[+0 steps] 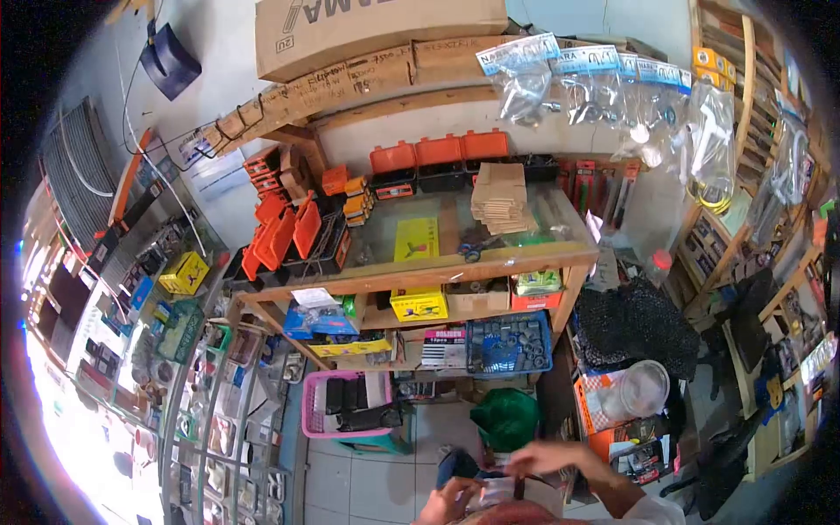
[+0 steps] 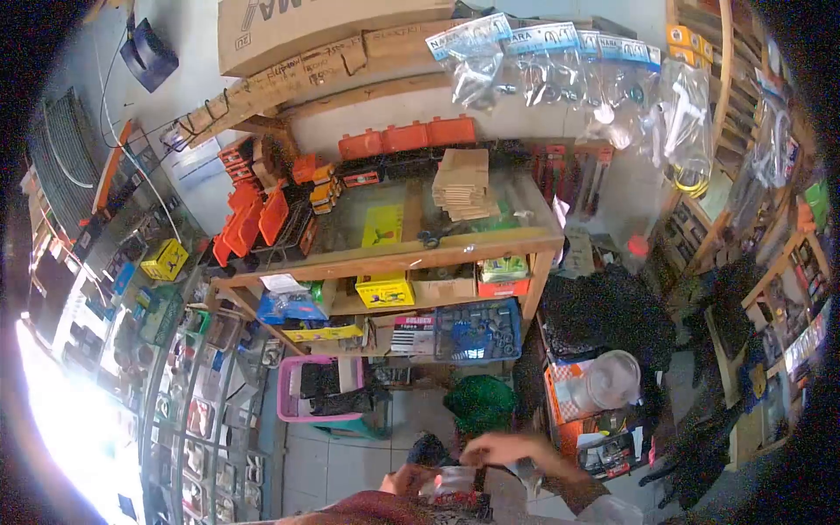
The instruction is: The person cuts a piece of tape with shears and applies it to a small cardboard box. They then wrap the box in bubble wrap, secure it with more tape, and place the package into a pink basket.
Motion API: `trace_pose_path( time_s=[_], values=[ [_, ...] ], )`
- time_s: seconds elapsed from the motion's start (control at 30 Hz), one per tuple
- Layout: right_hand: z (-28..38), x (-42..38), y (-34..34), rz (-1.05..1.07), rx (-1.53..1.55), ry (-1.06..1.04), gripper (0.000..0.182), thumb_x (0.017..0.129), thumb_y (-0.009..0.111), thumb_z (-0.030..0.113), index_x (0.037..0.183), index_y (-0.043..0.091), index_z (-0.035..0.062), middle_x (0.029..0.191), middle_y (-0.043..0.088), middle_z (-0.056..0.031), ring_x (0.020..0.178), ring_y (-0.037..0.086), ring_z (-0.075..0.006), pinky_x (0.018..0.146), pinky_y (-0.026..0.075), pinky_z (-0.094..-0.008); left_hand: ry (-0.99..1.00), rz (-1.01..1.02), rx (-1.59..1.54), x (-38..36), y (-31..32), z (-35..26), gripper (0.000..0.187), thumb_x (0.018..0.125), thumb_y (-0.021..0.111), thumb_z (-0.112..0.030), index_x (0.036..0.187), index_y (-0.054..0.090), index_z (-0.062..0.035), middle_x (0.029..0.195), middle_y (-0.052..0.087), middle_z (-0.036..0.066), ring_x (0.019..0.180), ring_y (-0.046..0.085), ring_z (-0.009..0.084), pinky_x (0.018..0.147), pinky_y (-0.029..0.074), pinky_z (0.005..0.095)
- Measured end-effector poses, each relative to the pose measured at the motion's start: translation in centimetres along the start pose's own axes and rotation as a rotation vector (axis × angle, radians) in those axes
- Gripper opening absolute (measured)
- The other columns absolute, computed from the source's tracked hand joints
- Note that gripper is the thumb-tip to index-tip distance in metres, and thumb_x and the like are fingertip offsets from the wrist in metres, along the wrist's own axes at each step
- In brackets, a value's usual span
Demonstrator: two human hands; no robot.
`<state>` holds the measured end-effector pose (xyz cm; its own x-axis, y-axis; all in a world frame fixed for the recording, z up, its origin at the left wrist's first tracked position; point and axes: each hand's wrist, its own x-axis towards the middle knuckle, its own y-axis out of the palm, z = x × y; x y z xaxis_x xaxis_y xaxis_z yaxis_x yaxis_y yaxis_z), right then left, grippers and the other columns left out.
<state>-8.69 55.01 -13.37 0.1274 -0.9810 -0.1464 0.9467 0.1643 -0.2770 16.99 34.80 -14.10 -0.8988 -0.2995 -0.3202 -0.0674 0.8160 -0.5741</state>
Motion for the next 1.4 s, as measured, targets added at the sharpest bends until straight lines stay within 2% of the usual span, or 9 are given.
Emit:
trace_pose_path(
  time_s=[0.03, 0.13, 0.23, 0.43, 0.63, 0.87, 1.0, 1.17, 1.4],
  values=[
    [4.5, 0.7, -5.1, -0.224, -0.086, 0.153, 0.036, 0.103, 0.063, 0.030, 0.128, 0.066, 0.0032, 0.120, 0.072, -0.0129, 0.111, 0.068, -0.0202, 0.097, 0.053, -0.0340, 0.352, -0.181, 0.048, 1.2, 0.2, 3.0, 0.022, 0.097, 0.072, -0.020, 0.109, 0.061, -0.0056, 0.098, 0.077, 0.012, 0.093, 0.076, 0.0295, 0.080, 0.059, 0.0418],
    [9.8, 3.3, -12.6, -0.544, -0.242, 0.011, 0.040, 0.102, 0.065, 0.037, 0.127, 0.065, 0.0052, 0.111, 0.073, -0.0099, 0.102, 0.069, -0.0186, 0.092, 0.054, -0.0351, 0.221, -0.261, -0.370, 1.1, -2.1, -2.3, 0.018, 0.096, 0.073, -0.015, 0.103, 0.061, -0.0047, 0.093, 0.078, 0.014, 0.093, 0.077, 0.0275, 0.078, 0.058, 0.0398],
    [14.1, 7.6, -20.1, -0.792, -0.334, 0.106, 0.038, 0.103, 0.063, 0.039, 0.121, 0.067, 0.0055, 0.100, 0.073, -0.0067, 0.088, 0.067, -0.0164, 0.079, 0.053, -0.0326, 0.196, -0.253, -0.206, 1.6, -2.8, -2.6, 0.020, 0.094, 0.074, -0.010, 0.104, 0.058, -0.0035, 0.097, 0.078, 0.015, 0.094, 0.077, 0.0258, 0.082, 0.057, 0.0366],
    [12.3, 16.9, -32.2, -1.045, -0.787, -0.008, 0.027, 0.097, 0.067, 0.025, 0.119, 0.071, 0.0097, 0.097, 0.070, -0.0156, 0.089, 0.068, -0.0333, 0.079, 0.054, -0.0436, 0.234, -0.240, -0.246, 3.0, -5.8, -2.6, 0.018, 0.103, 0.063, -0.017, 0.103, 0.058, 0.0007, 0.100, 0.078, 0.016, 0.092, 0.077, 0.0278, 0.078, 0.059, 0.0351],
    [10.9, 20.0, -35.6, -0.762, -0.844, 0.056, 0.015, 0.094, 0.069, 0.015, 0.107, 0.071, 0.0087, 0.104, 0.063, -0.0128, 0.104, 0.063, -0.0350, 0.090, 0.051, -0.0452, -0.025, -0.253, -0.274, 5.7, -9.6, -2.2, 0.022, 0.102, 0.065, -0.018, 0.102, 0.057, 0.0025, 0.100, 0.079, 0.015, 0.090, 0.076, 0.0196, 0.077, 0.057, 0.0319],
    [12.6, 21.7, -36.4, -0.614, -0.977, 0.183, 0.012, 0.089, 0.070, 0.009, 0.102, 0.069, 0.0087, 0.105, 0.065, -0.0138, 0.107, 0.064, -0.0352, 0.092, 0.052, -0.0466, 0.152, -0.359, -0.585, 9.8, -13.2, -1.2, 0.023, 0.101, 0.067, -0.019, 0.102, 0.060, 0.0032, 0.092, 0.077, 0.018, 0.089, 0.076, 0.0212, 0.074, 0.057, 0.0341],
    [14.6, 23.9, -35.7, -0.550, -0.833, 0.196, 0.021, 0.086, 0.066, 0.002, 0.105, 0.071, 0.0094, 0.109, 0.069, -0.0138, 0.113, 0.063, -0.0362, 0.093, 0.051, -0.0463, 0.098, -0.287, -0.326, 11.7, -14.9, -0.1, 0.022, 0.101, 0.066, -0.018, 0.101, 0.060, 0.0040, 0.093, 0.077, 0.019, 0.090, 0.077, 0.0231, 0.074, 0.059, 0.0373],
    [14.1, 26.5, -36.8, -0.550, -1.099, -0.051, 0.024, 0.080, 0.063, -0.005, 0.097, 0.074, 0.0089, 0.101, 0.069, -0.0107, 0.099, 0.065, -0.0340, 0.088, 0.052, -0.0447, 0.251, -0.149, -0.401, 13.6, -16.7, 1.4, 0.023, 0.101, 0.065, -0.018, 0.102, 0.061, 0.0038, 0.091, 0.077, 0.018, 0.090, 0.076, 0.0208, 0.075, 0.058, 0.0364],
    [13.0, 25.3, -38.5, -0.849, -0.664, -0.057, 0.012, 0.087, 0.073, 0.011, 0.095, 0.073, 0.0031, 0.089, 0.074, -0.0137, 0.081, 0.072, -0.0279, 0.071, 0.056, -0.0393, 0.298, 0.001, -0.589, 15.9, -18.2, 5.0, 0.020, 0.103, 0.063, -0.018, 0.104, 0.061, 0.0020, 0.095, 0.077, 0.015, 0.090, 0.072, 0.0143, 0.076, 0.057, 0.0327]
  ],
)
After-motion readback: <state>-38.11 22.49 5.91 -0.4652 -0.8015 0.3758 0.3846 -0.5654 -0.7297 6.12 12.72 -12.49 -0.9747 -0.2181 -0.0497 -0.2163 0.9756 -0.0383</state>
